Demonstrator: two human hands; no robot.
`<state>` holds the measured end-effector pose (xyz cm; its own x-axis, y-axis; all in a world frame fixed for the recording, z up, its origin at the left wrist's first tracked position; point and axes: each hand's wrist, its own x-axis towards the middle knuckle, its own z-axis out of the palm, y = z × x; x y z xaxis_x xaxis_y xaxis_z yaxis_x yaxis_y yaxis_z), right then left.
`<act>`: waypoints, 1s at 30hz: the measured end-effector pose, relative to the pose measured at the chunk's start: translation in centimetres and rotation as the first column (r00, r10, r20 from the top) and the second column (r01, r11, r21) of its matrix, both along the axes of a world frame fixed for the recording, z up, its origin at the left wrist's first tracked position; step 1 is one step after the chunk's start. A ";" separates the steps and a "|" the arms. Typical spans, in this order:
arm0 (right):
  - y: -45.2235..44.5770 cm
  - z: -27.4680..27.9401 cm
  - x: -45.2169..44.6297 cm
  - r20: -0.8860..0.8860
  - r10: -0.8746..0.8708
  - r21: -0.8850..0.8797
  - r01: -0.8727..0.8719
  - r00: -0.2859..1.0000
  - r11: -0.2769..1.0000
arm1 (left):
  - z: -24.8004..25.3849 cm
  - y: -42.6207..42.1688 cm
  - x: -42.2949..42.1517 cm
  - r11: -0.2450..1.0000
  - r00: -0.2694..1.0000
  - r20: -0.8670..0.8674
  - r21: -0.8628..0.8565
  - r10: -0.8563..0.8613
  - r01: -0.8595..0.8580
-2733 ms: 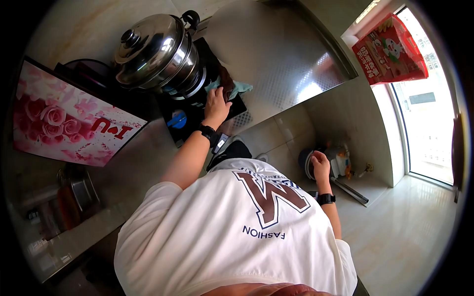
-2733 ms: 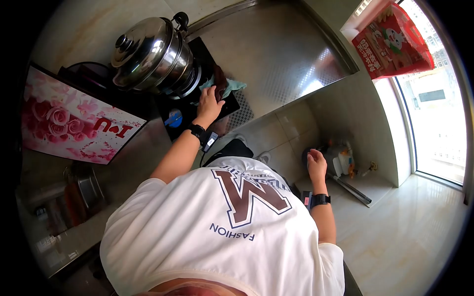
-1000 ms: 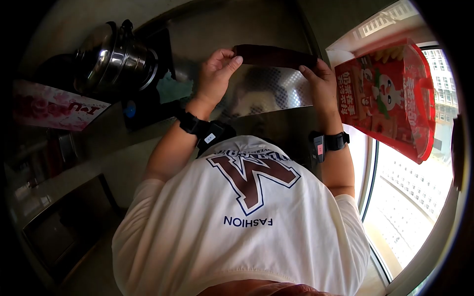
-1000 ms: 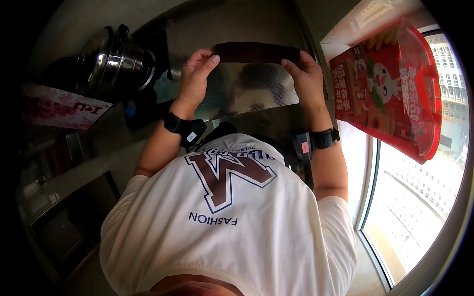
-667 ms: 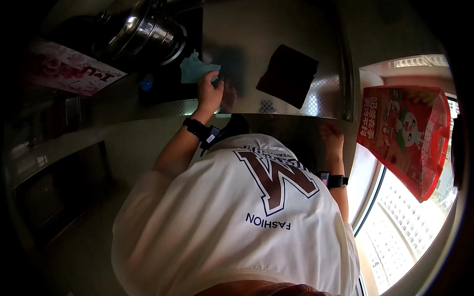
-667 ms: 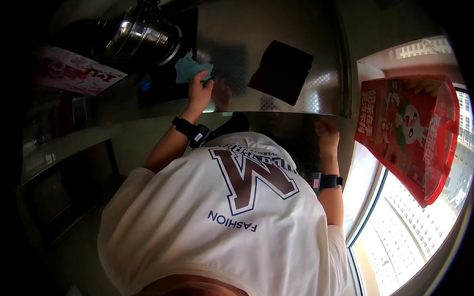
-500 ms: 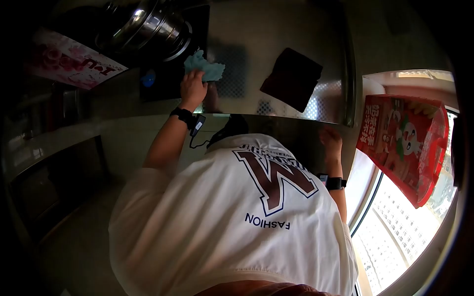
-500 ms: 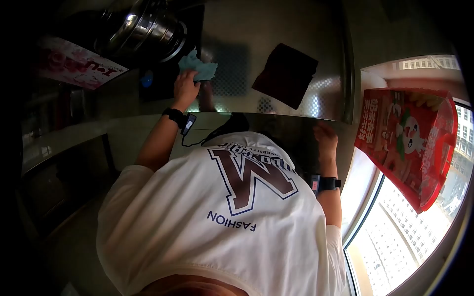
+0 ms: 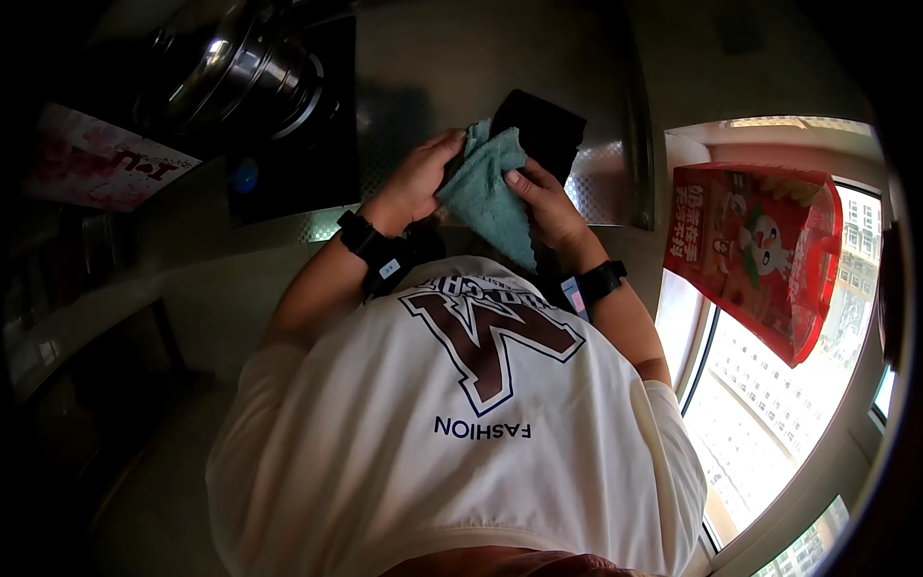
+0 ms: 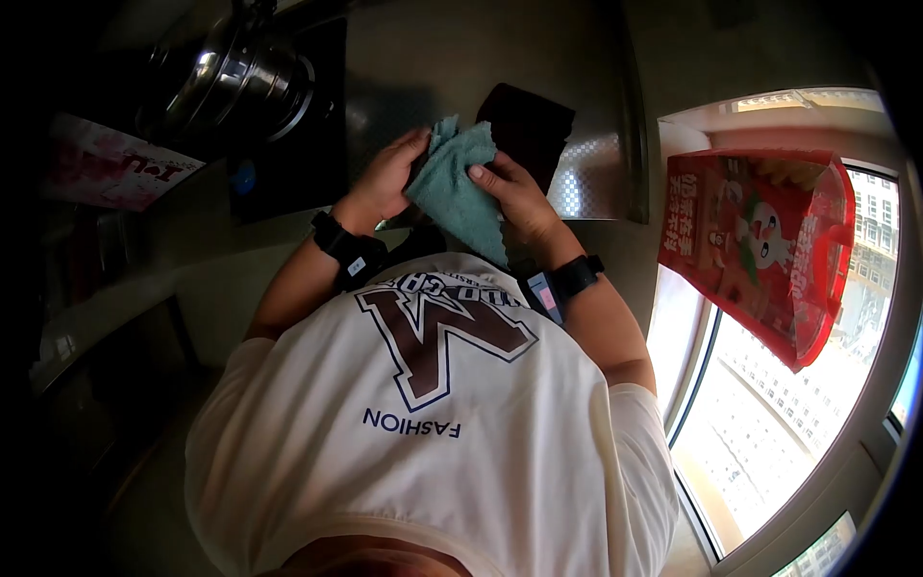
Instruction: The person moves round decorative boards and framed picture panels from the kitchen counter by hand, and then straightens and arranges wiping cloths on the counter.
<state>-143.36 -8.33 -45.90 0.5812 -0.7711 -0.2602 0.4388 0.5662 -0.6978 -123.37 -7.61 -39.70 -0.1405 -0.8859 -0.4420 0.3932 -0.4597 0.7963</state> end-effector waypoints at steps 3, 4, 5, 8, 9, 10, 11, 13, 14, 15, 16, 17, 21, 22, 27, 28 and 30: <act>-0.7 -0.1 0.4 -0.076 -0.061 -0.043 0.057 0.995 0.997 | -0.4 -0.3 -0.2 0.999 0.994 0.107 0.003 -0.034 0.034; -0.7 -0.4 0.3 -0.075 -0.063 -0.041 0.060 0.995 0.997 | -0.6 -0.3 -0.2 0.997 0.976 0.209 -0.027 -0.060 0.067; -0.7 -1.0 0.1 -0.026 -0.122 -0.026 0.121 0.992 0.992 | -0.6 -0.3 -0.2 0.997 0.977 0.206 -0.052 -0.047 0.058; -1.0 -2.6 -1.0 -0.018 -0.253 -0.026 0.252 0.967 0.967 | -1.0 -0.9 0.6 0.987 0.978 0.142 -0.082 0.152 -0.141; -0.9 -2.3 -1.5 0.009 -0.339 -0.044 0.339 0.941 0.940 | -0.9 -1.1 0.9 0.975 0.966 0.146 -0.098 0.213 -0.200; -0.8 -2.2 -1.9 0.036 -0.421 -0.060 0.423 0.906 0.904 | -1.0 -1.2 1.5 0.975 0.966 0.148 -0.098 0.210 -0.197; -0.8 -2.3 -2.4 0.080 -0.446 -0.061 0.451 0.891 0.890 | -1.5 -1.2 2.4 0.966 0.959 0.142 -0.118 0.244 -0.229; -0.6 -3.3 -3.1 -0.009 -0.431 -0.170 0.424 0.902 0.890 | -2.2 -0.8 3.6 0.958 0.941 0.187 -0.099 0.283 -0.269; -0.4 -4.1 -3.5 -0.101 -0.419 -0.272 0.380 0.902 0.884 | -3.0 -0.5 4.2 0.960 0.941 0.191 -0.094 0.279 -0.265; -0.3 -6.3 -3.8 -0.101 -0.421 -0.266 0.383 0.902 0.885 | -4.0 -0.1 5.0 0.964 0.880 0.395 -0.083 0.265 -0.252; -0.4 -9.4 -4.1 -0.278 -0.358 -0.348 0.254 0.891 0.902 | -5.3 0.3 5.7 0.968 0.779 0.580 -0.071 0.237 -0.241; -0.4 -11.5 -4.2 -0.450 -0.302 -0.405 0.109 0.841 0.908 | -7.2 0.6 6.2 0.969 0.779 0.582 -0.069 0.234 -0.239; 0.7 -13.1 -4.0 -0.498 -0.314 -0.442 0.075 0.809 0.894 | -10.2 0.2 7.0 0.944 0.460 0.836 -0.330 0.300 -0.015; 0.6 -12.3 -3.9 -0.521 -0.285 -0.387 0.075 0.805 0.919 | -9.9 -0.4 6.5 0.944 0.459 0.866 -0.294 0.196 0.152; -0.1 -12.6 -2.2 -0.725 -0.288 -0.415 -0.063 0.625 0.907 | -9.2 -3.1 2.6 0.880 0.007 0.993 -0.104 0.114 0.462; -0.1 -12.7 -1.8 -0.760 -0.387 -0.517 -0.125 0.522 0.847 | -9.1 -3.3 2.2 0.859 -0.186 0.976 -0.003 0.114 0.512; -0.2 -12.7 -1.5 -0.769 -0.490 -0.600 -0.196 0.411 0.776 | -8.9 -3.4 2.1 0.844 -0.173 0.981 0.021 0.085 0.535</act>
